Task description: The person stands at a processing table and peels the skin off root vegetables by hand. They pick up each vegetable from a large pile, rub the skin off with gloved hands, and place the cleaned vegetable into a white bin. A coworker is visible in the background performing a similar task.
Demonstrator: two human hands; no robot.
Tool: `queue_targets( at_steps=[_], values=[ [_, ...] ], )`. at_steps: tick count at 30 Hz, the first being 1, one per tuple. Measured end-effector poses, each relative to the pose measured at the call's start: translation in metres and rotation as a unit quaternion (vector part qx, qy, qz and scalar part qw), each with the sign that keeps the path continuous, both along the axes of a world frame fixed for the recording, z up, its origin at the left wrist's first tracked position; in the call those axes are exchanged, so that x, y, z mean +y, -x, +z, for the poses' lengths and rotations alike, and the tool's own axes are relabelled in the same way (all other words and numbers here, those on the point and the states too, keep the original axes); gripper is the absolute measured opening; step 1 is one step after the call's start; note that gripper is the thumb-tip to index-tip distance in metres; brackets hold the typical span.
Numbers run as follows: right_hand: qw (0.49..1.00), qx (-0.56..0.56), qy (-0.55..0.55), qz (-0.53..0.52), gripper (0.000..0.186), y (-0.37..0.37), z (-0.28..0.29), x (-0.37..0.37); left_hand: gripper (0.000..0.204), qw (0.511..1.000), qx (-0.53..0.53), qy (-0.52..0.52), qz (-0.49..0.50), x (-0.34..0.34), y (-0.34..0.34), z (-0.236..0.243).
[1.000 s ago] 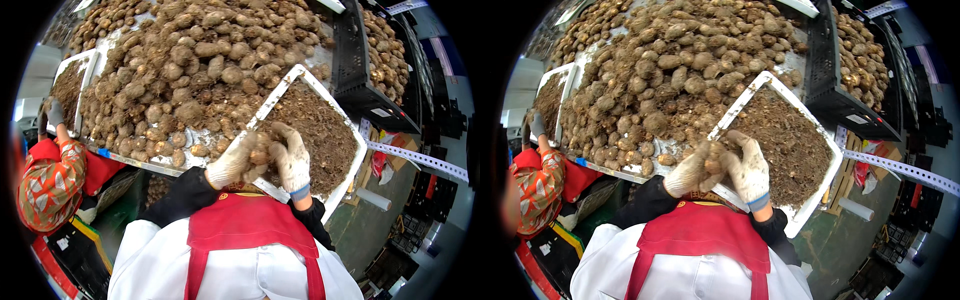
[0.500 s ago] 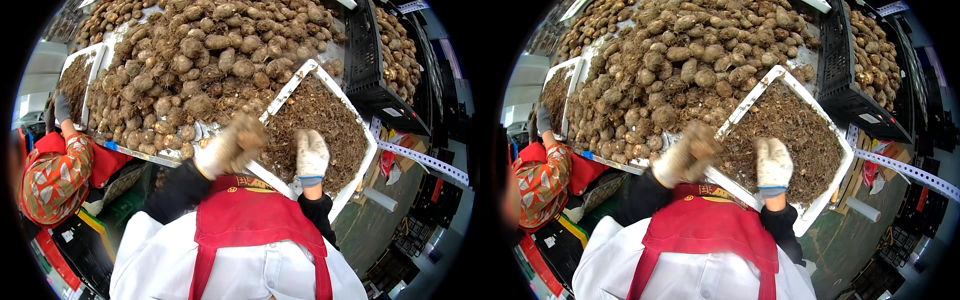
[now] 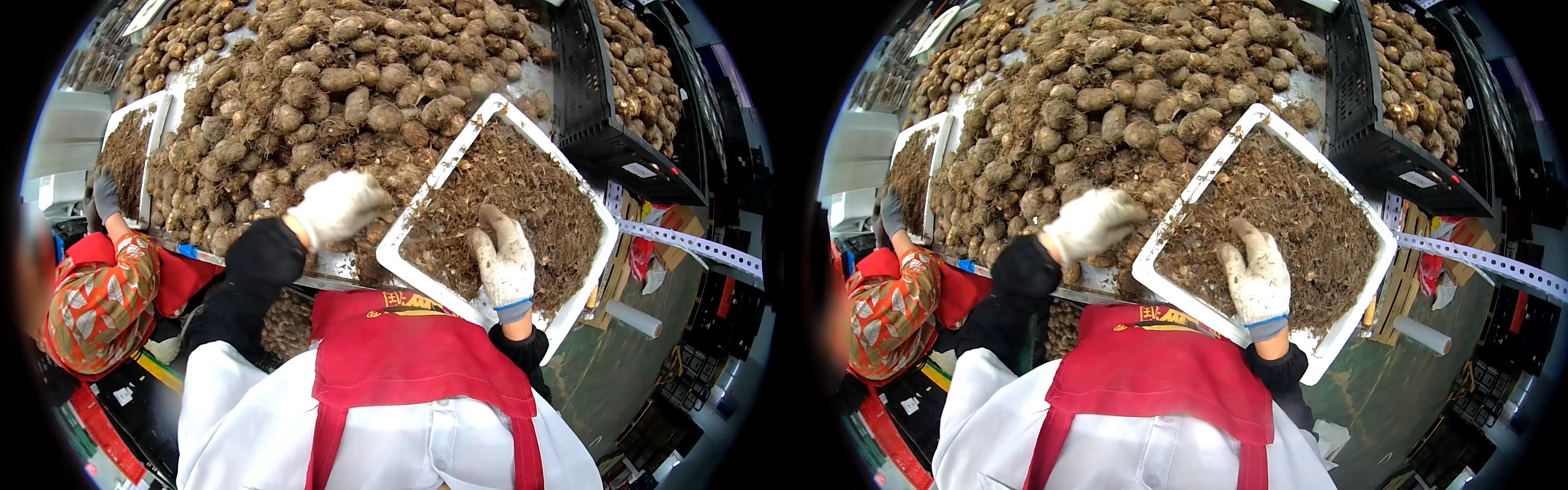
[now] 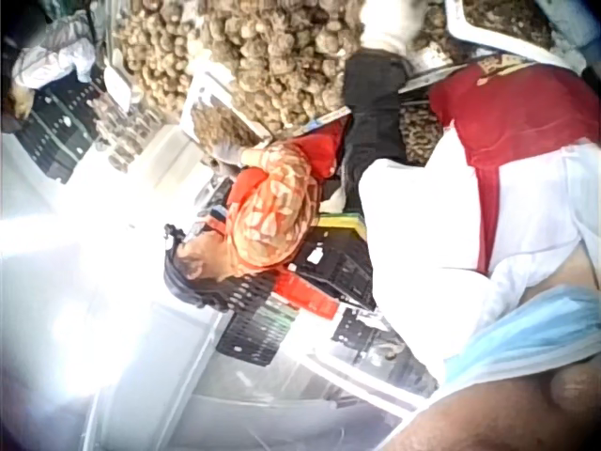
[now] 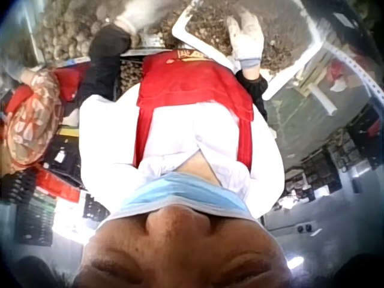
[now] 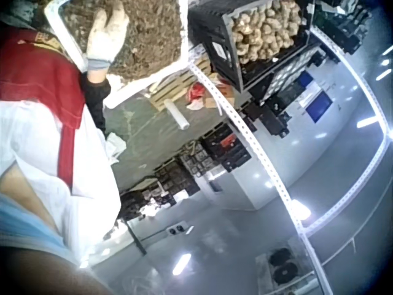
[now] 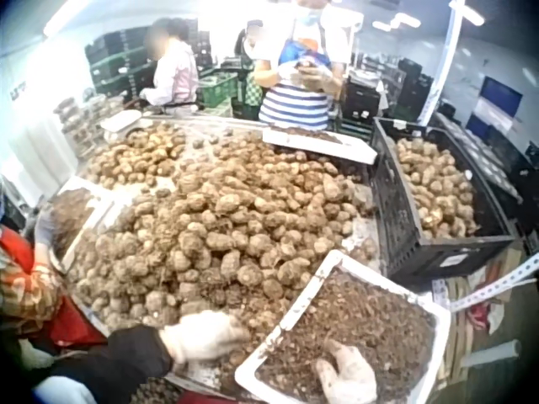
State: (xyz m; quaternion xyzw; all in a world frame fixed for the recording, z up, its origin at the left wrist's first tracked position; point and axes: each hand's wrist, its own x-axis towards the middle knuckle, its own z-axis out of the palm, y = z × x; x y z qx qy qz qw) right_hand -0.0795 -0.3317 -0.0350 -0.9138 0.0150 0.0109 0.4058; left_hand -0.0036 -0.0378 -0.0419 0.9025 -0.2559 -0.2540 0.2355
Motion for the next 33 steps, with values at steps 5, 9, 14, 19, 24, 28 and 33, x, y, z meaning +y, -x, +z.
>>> queue_targets(
  at_steps=[5,9,14,19,24,28,33],
  values=[
    [0.999,0.018,-0.026,0.038,0.035,-0.002,0.024,0.012,0.028,0.968,-0.251,-0.016,0.014,-0.012,0.025,-0.067],
    [0.994,-0.026,-0.038,0.102,0.033,-0.009,0.039,0.016,0.029,0.96,-0.242,0.09,0.106,-0.005,0.036,-0.052],
    [0.91,-0.292,0.089,0.279,0.031,-0.036,0.026,0.032,0.043,0.963,-0.023,0.22,0.15,-0.015,0.048,0.012],
    [0.971,-0.069,-0.012,0.227,0.023,-0.034,0.024,0.045,0.058,0.951,0.042,0.229,0.205,-0.047,0.048,0.039],
    [0.97,-0.207,0.001,0.13,0.045,-0.009,-0.032,0.035,0.025,0.899,-0.098,0.359,0.232,-0.074,0.041,-0.004],
    [0.985,-0.123,-0.109,0.052,0.037,-0.003,-0.035,0.028,0.032,0.8,0.127,0.447,0.381,-0.1,0.043,-0.031],
    [0.973,-0.052,-0.221,-0.044,0.044,-0.002,-0.021,0.008,0.037,0.797,0.24,0.436,0.342,-0.107,0.037,0.022]
  ],
)
